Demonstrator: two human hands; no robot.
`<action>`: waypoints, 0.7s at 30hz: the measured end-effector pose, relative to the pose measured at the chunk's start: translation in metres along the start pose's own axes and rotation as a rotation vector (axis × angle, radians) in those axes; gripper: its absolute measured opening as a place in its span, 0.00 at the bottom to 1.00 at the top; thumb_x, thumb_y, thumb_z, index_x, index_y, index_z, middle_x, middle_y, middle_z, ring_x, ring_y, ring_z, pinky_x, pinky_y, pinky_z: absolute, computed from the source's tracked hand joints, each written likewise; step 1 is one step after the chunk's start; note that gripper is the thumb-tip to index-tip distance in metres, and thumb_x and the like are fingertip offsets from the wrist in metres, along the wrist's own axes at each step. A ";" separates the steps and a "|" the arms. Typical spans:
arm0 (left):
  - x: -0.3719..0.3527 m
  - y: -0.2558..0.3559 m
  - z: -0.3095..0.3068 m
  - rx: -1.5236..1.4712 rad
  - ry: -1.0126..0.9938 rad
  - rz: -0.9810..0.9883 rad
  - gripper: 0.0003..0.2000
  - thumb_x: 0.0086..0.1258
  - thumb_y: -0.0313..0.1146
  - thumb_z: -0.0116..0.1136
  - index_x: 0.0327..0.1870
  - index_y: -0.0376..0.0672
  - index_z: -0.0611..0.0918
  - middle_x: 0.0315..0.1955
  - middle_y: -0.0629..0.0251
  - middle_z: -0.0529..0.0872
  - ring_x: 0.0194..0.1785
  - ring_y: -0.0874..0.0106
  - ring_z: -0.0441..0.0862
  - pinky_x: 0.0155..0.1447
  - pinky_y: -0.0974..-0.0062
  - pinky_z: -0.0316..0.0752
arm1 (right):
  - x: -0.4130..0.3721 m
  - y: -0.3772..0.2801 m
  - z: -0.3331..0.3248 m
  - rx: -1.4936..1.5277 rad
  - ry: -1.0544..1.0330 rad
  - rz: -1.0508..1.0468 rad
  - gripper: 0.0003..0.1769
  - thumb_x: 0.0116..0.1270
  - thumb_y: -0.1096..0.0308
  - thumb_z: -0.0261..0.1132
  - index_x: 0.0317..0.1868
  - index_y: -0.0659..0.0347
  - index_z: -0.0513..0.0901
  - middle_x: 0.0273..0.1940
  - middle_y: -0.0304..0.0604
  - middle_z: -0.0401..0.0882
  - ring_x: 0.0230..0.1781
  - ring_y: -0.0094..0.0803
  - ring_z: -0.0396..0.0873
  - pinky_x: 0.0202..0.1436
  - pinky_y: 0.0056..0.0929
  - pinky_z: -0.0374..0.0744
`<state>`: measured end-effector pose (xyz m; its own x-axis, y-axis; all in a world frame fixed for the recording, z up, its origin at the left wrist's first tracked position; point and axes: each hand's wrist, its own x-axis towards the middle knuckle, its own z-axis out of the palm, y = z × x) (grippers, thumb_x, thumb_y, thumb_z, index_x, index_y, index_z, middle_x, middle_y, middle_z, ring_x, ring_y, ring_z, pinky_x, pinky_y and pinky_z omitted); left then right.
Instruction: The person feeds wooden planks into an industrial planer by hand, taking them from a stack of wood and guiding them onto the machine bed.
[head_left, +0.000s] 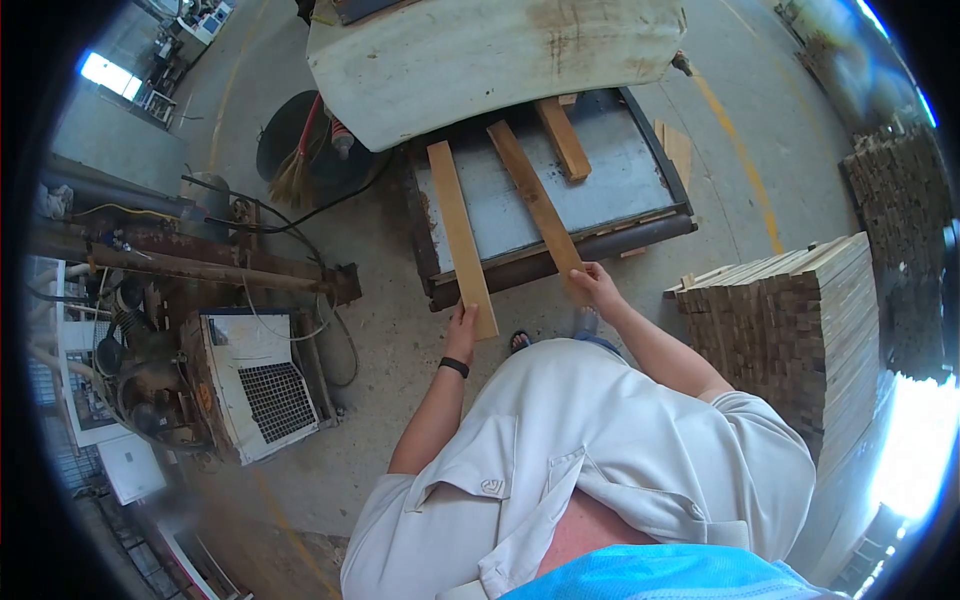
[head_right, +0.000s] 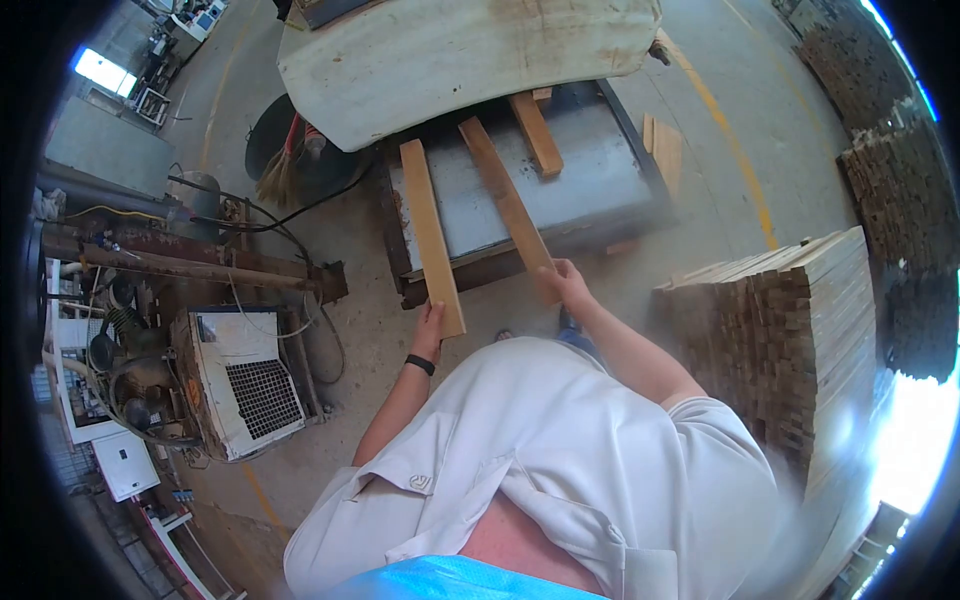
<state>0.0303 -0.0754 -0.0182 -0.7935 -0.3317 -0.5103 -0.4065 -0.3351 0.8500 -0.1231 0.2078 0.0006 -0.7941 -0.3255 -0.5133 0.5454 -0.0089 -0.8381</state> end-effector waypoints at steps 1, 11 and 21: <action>0.001 0.002 0.003 0.002 0.002 0.001 0.30 0.76 0.43 0.53 0.75 0.40 0.64 0.65 0.61 0.75 0.66 0.70 0.72 0.69 0.72 0.65 | 0.007 0.009 -0.002 0.002 -0.002 0.000 0.27 0.67 0.57 0.69 0.59 0.63 0.72 0.48 0.46 0.79 0.46 0.32 0.80 0.49 0.31 0.79; 0.012 -0.012 0.010 0.172 -0.019 0.061 0.31 0.78 0.48 0.52 0.76 0.41 0.63 0.68 0.61 0.72 0.69 0.70 0.69 0.71 0.73 0.63 | -0.050 -0.028 0.011 -1.262 -0.116 -0.650 0.50 0.55 0.56 0.73 0.76 0.52 0.59 0.74 0.53 0.57 0.76 0.53 0.53 0.75 0.48 0.60; 0.012 -0.015 0.023 0.142 -0.067 0.017 0.36 0.74 0.46 0.58 0.79 0.48 0.57 0.70 0.52 0.68 0.69 0.61 0.69 0.71 0.67 0.64 | 0.093 -0.084 0.052 -1.465 0.158 -0.842 0.42 0.51 0.60 0.76 0.68 0.55 0.69 0.72 0.52 0.59 0.72 0.55 0.58 0.72 0.51 0.63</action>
<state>0.0162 -0.0539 -0.0340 -0.8276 -0.2749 -0.4894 -0.4487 -0.2000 0.8710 -0.2288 0.1287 0.0327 -0.7797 -0.5954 0.1940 -0.6257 0.7292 -0.2770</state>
